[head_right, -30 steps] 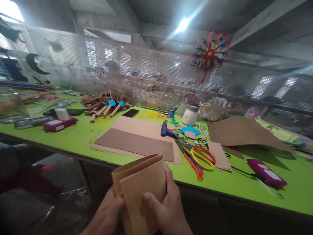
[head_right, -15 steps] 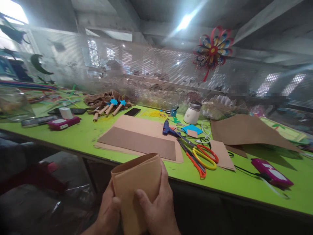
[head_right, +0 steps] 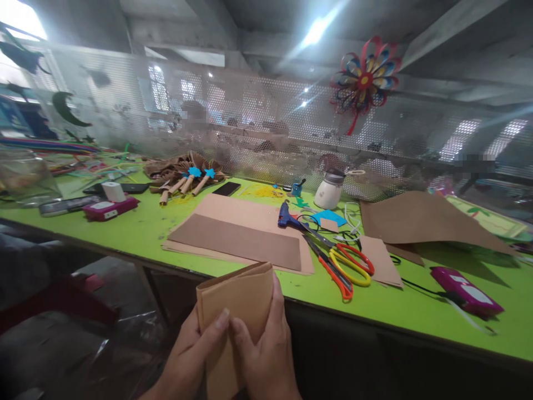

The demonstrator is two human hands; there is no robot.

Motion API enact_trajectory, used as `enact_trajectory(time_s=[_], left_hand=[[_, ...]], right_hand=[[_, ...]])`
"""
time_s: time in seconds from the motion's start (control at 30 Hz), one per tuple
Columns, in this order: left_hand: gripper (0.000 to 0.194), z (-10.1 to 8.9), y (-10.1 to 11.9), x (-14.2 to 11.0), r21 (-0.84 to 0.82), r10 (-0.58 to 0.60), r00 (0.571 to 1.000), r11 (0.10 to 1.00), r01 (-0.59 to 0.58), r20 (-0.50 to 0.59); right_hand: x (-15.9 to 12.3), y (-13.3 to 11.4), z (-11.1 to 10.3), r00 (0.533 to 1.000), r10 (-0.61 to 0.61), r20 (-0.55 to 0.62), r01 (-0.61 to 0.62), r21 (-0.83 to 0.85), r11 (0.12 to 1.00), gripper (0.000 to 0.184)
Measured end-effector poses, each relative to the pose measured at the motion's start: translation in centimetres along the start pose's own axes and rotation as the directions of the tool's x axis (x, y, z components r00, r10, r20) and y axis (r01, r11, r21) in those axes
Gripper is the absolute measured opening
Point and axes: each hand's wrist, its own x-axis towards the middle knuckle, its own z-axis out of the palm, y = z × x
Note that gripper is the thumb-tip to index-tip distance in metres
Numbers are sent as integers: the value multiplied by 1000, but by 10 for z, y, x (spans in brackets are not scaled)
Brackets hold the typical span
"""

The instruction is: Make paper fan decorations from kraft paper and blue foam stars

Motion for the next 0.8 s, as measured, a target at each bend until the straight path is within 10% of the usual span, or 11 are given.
enact_trajectory(time_s=[0.43, 0.63, 0.8], left_hand=[[59, -4, 15, -6, -63, -164, 973, 982, 176, 162], [67, -9, 18, -10, -94, -226, 957, 965, 246, 184], [74, -11, 18, -14, -115, -294, 938, 941, 318, 183]], right_hand=[[11, 0, -44, 935, 33, 353, -191, 423, 886, 56], [-3, -5, -30, 921, 130, 368, -347, 621, 702, 59], [-8, 2, -22, 965, 202, 167, -259, 486, 835, 55]])
